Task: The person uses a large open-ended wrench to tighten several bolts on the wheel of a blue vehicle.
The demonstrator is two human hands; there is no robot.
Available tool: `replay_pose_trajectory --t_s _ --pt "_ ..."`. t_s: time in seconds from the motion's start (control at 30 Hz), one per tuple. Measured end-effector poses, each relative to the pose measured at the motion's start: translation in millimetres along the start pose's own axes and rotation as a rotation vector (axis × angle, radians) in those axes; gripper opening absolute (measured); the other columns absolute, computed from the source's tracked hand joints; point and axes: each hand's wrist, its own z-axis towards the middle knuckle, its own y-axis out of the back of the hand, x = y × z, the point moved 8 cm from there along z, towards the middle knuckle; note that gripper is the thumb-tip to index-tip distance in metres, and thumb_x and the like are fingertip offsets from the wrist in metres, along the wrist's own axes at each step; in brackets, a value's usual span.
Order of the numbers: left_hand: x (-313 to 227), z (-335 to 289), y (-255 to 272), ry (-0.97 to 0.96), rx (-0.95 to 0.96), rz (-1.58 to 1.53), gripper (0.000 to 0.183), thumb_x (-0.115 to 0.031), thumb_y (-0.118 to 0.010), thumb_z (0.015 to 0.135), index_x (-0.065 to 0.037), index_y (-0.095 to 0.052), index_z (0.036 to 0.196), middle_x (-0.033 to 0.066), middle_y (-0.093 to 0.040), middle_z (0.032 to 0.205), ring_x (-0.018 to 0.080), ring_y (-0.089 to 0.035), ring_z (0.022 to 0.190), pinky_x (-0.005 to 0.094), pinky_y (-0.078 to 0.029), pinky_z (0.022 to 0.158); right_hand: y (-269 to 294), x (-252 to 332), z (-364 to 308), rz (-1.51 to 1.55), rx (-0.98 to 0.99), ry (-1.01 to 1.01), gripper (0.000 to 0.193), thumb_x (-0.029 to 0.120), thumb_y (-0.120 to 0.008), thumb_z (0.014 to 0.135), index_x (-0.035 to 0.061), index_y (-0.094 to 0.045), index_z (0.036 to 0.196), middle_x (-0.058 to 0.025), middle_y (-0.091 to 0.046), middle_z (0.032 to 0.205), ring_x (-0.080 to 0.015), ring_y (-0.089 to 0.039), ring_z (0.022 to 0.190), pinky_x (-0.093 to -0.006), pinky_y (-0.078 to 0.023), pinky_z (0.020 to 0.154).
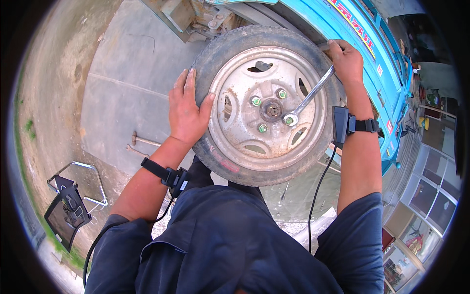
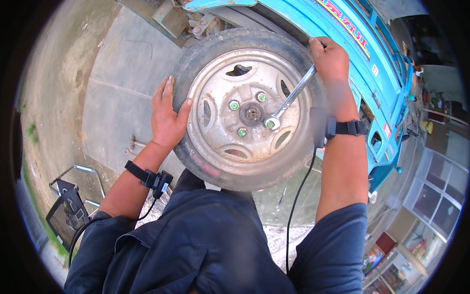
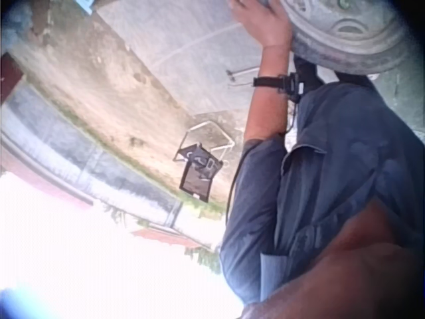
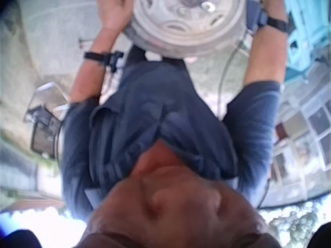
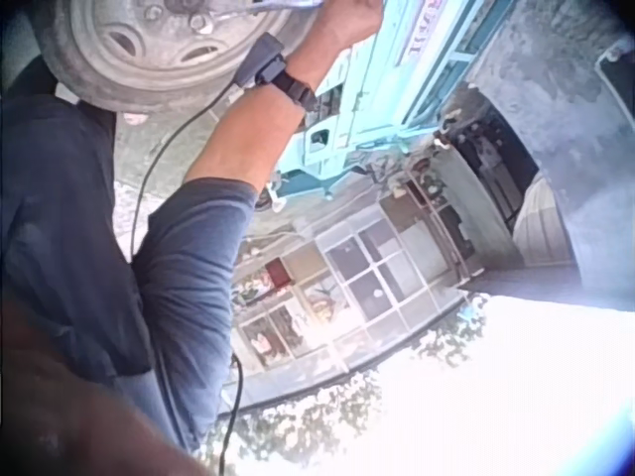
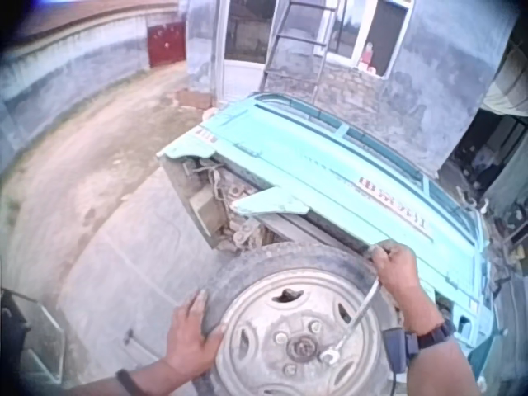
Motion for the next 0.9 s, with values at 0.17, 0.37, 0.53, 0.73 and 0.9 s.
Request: replay_pose_trajectory --t_s 0.17,0.37,0.53,0.73,0.9 --pt "-2 -18 -2 0.061 -0.014 0.022 0.072 -0.026 -0.068 0.088 0.003 -0.036 0.145 0.0298 -0.039 0.143 0.0461 -0.042 0.126 0.0502 -0.036 0.106 11 40 0 0.055 -0.057 0.232 0.033 0.037 -0.065 0.088 0.0082 -0.075 0.099 -0.01 -0.068 0.071 -0.0201 -0.064 0.066 -0.033 -0.051 0.068" --pt "-1 -26 -2 0.096 -0.008 0.003 0.07 -0.031 -0.064 0.092 0.005 -0.035 0.145 0.0311 -0.038 0.143 0.0452 -0.037 0.133 0.0506 -0.031 0.112 51 88 -10 0.136 -0.19 0.382 0.03 0.032 -0.068 0.093 0.005 -0.074 0.104 0.0015 -0.06 0.073 -0.0071 -0.051 0.069 -0.0237 -0.044 0.065" --pt "0 -28 -3 0.108 -0.012 0.002 0.07 -0.031 -0.064 0.092 0.004 -0.035 0.145 0.0306 -0.038 0.143 0.0454 -0.037 0.133 0.0509 -0.031 0.112 111 40 -57 0.253 -0.279 0.092 0.031 0.031 -0.068 0.092 0.0028 -0.074 0.103 -0.0018 -0.065 0.075 -0.0071 -0.054 0.062 -0.0265 -0.047 0.057" --pt "0 -29 -4 0.092 -0.029 0.002 0.073 -0.033 -0.066 0.09 0.003 -0.035 0.146 0.0308 -0.038 0.143 0.0464 -0.038 0.131 0.0521 -0.032 0.11 114 -85 -160 0.467 -0.021 -0.213 0.025 0.017 -0.065 0.096 0.0003 -0.067 0.114 -0.0001 -0.062 0.083 -0.0049 -0.05 0.061 -0.0214 -0.042 0.053" --pt "1 -28 -7 0.084 -0.024 0.007 0.074 -0.033 -0.067 0.09 0.002 -0.034 0.146 0.0302 -0.038 0.143 0.0459 -0.038 0.13 0.0519 -0.033 0.109 81 -129 -245 0.627 0.34 -0.437 0.033 0.011 -0.07 0.091 0.0 -0.063 0.121 0.0 -0.058 0.082 -0.0078 -0.055 0.062 -0.0219 -0.045 0.054"
